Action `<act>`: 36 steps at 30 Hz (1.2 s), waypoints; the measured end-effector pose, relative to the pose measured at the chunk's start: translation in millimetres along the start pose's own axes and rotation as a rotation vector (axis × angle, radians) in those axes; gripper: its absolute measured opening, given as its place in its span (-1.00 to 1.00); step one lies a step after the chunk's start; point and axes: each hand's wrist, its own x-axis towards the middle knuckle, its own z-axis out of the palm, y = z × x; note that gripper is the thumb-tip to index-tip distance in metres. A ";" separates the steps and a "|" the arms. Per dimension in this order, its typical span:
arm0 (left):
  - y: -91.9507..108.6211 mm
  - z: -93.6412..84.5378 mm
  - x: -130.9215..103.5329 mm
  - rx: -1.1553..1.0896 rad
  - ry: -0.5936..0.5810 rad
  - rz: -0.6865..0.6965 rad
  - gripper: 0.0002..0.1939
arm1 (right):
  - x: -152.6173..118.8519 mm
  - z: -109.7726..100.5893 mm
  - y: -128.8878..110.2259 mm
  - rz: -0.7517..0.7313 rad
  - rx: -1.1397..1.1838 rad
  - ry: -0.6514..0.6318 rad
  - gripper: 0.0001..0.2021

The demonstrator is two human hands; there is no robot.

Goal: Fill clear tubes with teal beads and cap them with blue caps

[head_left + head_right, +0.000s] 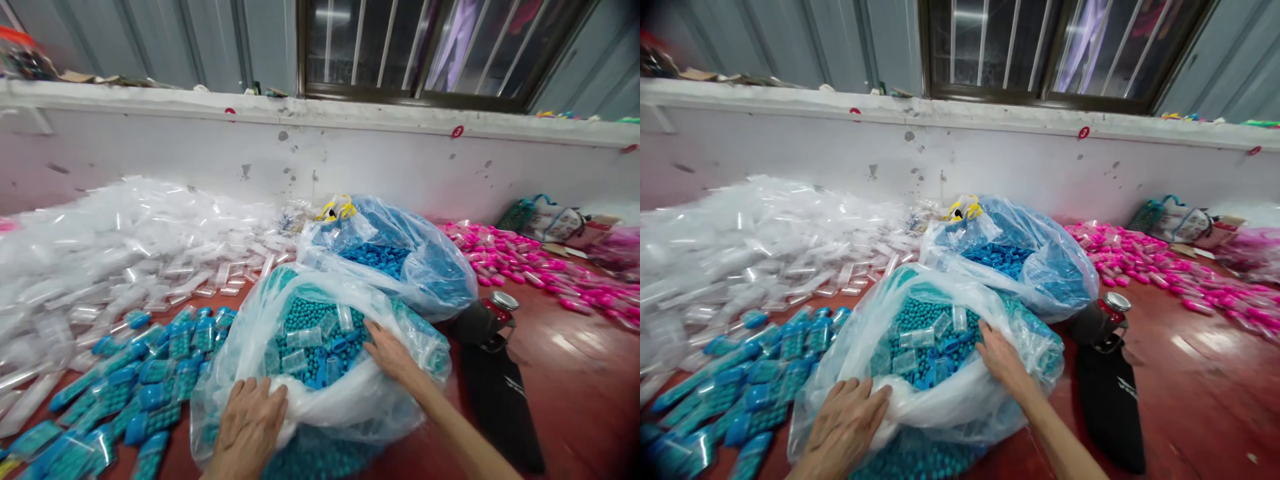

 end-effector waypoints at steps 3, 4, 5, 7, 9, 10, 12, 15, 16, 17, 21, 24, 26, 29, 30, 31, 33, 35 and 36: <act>-6.4 4.8 -7.5 0.006 0.002 0.043 -0.79 | -16.5 17.3 -1.2 0.039 0.008 -0.002 -0.51; -9.1 5.4 -10.7 0.008 -0.011 0.052 -0.79 | -20.5 20.6 -4.8 0.034 0.007 -0.017 -0.51; -12.0 5.5 -13.7 0.009 -0.027 0.053 -0.79 | -23.7 22.9 -8.4 0.021 0.004 -0.033 -0.52; -17.1 4.8 -18.2 0.008 -0.058 0.038 -0.79 | -28.3 26.4 -12.8 -0.028 -0.011 -0.042 -0.53; -20.0 4.3 -19.3 0.007 -0.070 0.032 -0.77 | -31.8 31.0 -13.3 -0.076 -0.036 -0.038 -0.53; -20.3 4.5 -18.4 0.013 -0.063 0.026 -0.77 | -33.3 33.8 -12.8 -0.079 -0.050 -0.040 -0.52; -18.7 5.7 -15.0 0.048 -0.035 -0.017 -0.77 | -35.5 39.2 -12.0 -0.068 -0.061 -0.049 -0.49; -13.7 7.8 -10.5 0.129 0.073 -0.023 -0.72 | -36.9 40.4 -14.5 -0.052 -0.057 -0.056 -0.50; -12.2 7.8 -9.9 0.149 0.123 0.011 -0.70 | -37.0 38.1 -16.5 -0.067 -0.065 -0.049 -0.51; -10.9 7.4 -9.6 0.160 0.171 0.054 -0.69 | -37.1 34.7 -19.0 -0.089 -0.085 -0.039 -0.51; -5.9 2.3 -6.5 0.107 0.253 0.161 -0.68 | -36.0 17.5 -31.8 -0.210 -0.245 0.030 -0.50; 2.8 -2.4 -0.8 0.030 0.241 0.196 -0.74 | -33.9 7.6 -40.2 -0.224 -0.346 0.082 -0.53; 12.2 -5.0 1.6 0.002 0.281 0.169 -0.75 | -33.7 1.6 -45.2 -0.253 -0.382 0.116 -0.60; 27.3 -4.5 -1.3 0.009 0.362 0.115 -0.72 | -35.6 -8.8 -54.3 -0.350 -0.338 0.150 -0.68; 30.7 -2.1 -4.2 0.021 0.370 0.099 -0.71 | -35.4 -12.1 -57.4 -0.379 -0.300 0.150 -0.70; 32.5 1.8 -7.9 0.037 0.367 0.083 -0.70 | -33.8 -14.9 -59.8 -0.406 -0.255 0.147 -0.72; 30.4 13.3 -16.9 0.081 0.332 0.064 -0.69 | -24.4 -18.1 -60.1 -0.448 -0.148 0.143 -0.73; 22.1 27.2 -26.1 0.129 0.288 0.077 -0.66 | -6.3 -18.4 -52.4 -0.396 -0.042 0.139 -0.70; 17.1 33.5 -30.2 0.147 0.272 0.090 -0.64 | 4.6 -17.9 -46.2 -0.325 -0.005 0.136 -0.66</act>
